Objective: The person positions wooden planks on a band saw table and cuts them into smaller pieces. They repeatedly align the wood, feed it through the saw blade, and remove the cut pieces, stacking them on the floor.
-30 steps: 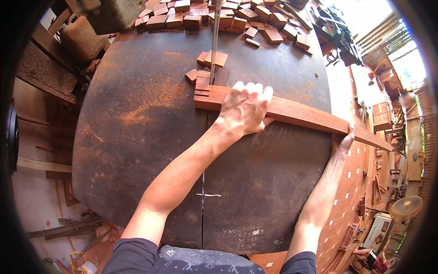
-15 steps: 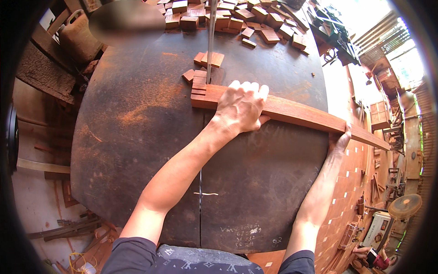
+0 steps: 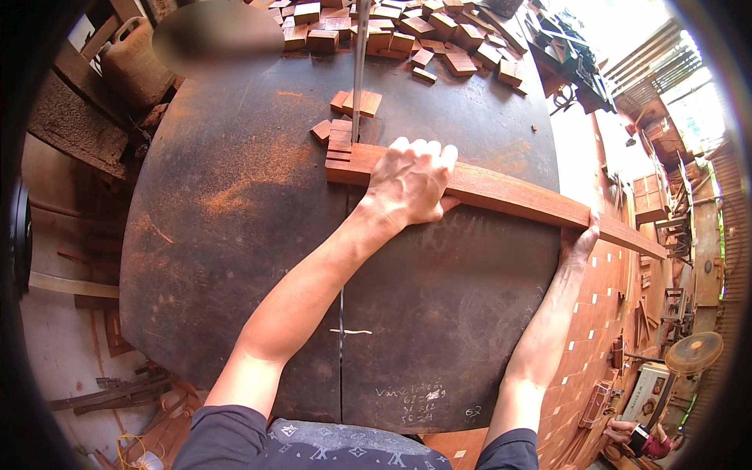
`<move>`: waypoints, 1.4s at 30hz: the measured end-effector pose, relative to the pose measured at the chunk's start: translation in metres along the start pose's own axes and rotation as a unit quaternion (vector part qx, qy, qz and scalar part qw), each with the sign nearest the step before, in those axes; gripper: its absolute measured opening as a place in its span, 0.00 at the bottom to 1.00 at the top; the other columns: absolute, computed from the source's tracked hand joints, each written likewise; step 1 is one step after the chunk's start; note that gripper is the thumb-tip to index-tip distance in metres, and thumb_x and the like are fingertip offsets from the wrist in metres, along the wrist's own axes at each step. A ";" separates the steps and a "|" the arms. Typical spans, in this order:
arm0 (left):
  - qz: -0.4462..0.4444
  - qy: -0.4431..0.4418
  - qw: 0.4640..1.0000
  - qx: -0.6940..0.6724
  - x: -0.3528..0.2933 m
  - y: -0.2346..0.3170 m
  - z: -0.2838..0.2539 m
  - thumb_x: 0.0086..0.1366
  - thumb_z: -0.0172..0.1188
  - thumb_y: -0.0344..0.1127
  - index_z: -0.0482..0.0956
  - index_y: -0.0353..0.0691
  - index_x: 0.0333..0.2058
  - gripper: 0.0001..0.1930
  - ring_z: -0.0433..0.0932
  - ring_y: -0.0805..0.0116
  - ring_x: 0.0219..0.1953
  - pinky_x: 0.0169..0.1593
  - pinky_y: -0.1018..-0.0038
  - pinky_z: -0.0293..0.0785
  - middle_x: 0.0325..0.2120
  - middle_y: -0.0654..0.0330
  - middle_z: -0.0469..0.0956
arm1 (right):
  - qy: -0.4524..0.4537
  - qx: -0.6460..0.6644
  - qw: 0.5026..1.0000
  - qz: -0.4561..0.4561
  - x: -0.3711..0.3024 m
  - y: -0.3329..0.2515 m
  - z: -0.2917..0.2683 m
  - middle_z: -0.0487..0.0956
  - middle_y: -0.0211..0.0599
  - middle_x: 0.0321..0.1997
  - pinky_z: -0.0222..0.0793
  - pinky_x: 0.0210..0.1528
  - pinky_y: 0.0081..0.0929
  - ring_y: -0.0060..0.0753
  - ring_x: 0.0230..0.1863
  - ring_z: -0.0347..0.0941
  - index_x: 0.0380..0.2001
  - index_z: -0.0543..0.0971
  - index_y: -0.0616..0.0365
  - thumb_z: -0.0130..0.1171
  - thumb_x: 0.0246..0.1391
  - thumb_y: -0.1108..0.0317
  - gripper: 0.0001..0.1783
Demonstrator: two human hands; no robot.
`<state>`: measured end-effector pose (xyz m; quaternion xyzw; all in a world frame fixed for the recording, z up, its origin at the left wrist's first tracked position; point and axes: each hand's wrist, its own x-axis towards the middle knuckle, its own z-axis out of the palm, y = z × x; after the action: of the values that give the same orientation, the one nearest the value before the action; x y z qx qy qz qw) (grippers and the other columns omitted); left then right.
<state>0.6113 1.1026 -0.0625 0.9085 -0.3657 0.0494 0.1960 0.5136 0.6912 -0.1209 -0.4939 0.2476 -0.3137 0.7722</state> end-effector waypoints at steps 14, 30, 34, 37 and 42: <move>0.003 0.008 1.000 0.008 0.001 0.000 0.003 0.57 0.79 0.53 0.80 0.41 0.45 0.27 0.86 0.57 0.46 0.53 0.62 0.78 0.39 0.54 0.85 | 0.051 -0.017 0.999 -0.004 -0.006 -0.003 0.011 0.70 0.49 0.77 0.70 0.75 0.46 0.44 0.73 0.71 0.79 0.60 0.57 0.44 0.70 0.53 0.38; 0.007 -0.009 1.000 0.006 0.002 -0.002 0.000 0.58 0.78 0.54 0.80 0.40 0.46 0.28 0.85 0.56 0.48 0.54 0.62 0.77 0.40 0.54 0.85 | 0.018 0.018 1.000 -0.007 0.022 0.005 -0.029 0.81 0.43 0.60 0.80 0.61 0.46 0.42 0.60 0.80 0.65 0.73 0.57 0.53 0.69 0.50 0.29; 0.011 -0.003 1.000 0.002 0.002 -0.003 0.001 0.58 0.78 0.54 0.80 0.39 0.46 0.28 0.85 0.56 0.48 0.54 0.62 0.76 0.40 0.53 0.85 | 0.021 0.033 0.999 0.002 0.025 0.008 -0.035 0.82 0.41 0.58 0.81 0.59 0.46 0.42 0.58 0.81 0.60 0.76 0.57 0.55 0.67 0.50 0.27; 0.014 -0.002 1.000 0.006 0.001 -0.003 0.001 0.58 0.78 0.54 0.80 0.39 0.46 0.28 0.85 0.56 0.48 0.55 0.62 0.76 0.40 0.53 0.85 | 0.020 0.040 0.999 0.004 0.025 0.009 -0.036 0.82 0.42 0.58 0.82 0.58 0.46 0.42 0.58 0.81 0.60 0.75 0.57 0.55 0.67 0.50 0.27; 0.018 0.002 1.000 0.003 0.002 -0.002 0.000 0.58 0.78 0.54 0.80 0.39 0.46 0.28 0.85 0.56 0.48 0.55 0.62 0.76 0.40 0.53 0.85 | 0.033 0.040 0.999 0.010 0.028 0.005 -0.042 0.82 0.43 0.58 0.82 0.58 0.47 0.43 0.59 0.81 0.61 0.75 0.57 0.54 0.67 0.49 0.28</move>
<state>0.6145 1.1026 -0.0627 0.9022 -0.3818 0.0560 0.1928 0.5047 0.6469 -0.1444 -0.4497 0.2648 -0.3315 0.7859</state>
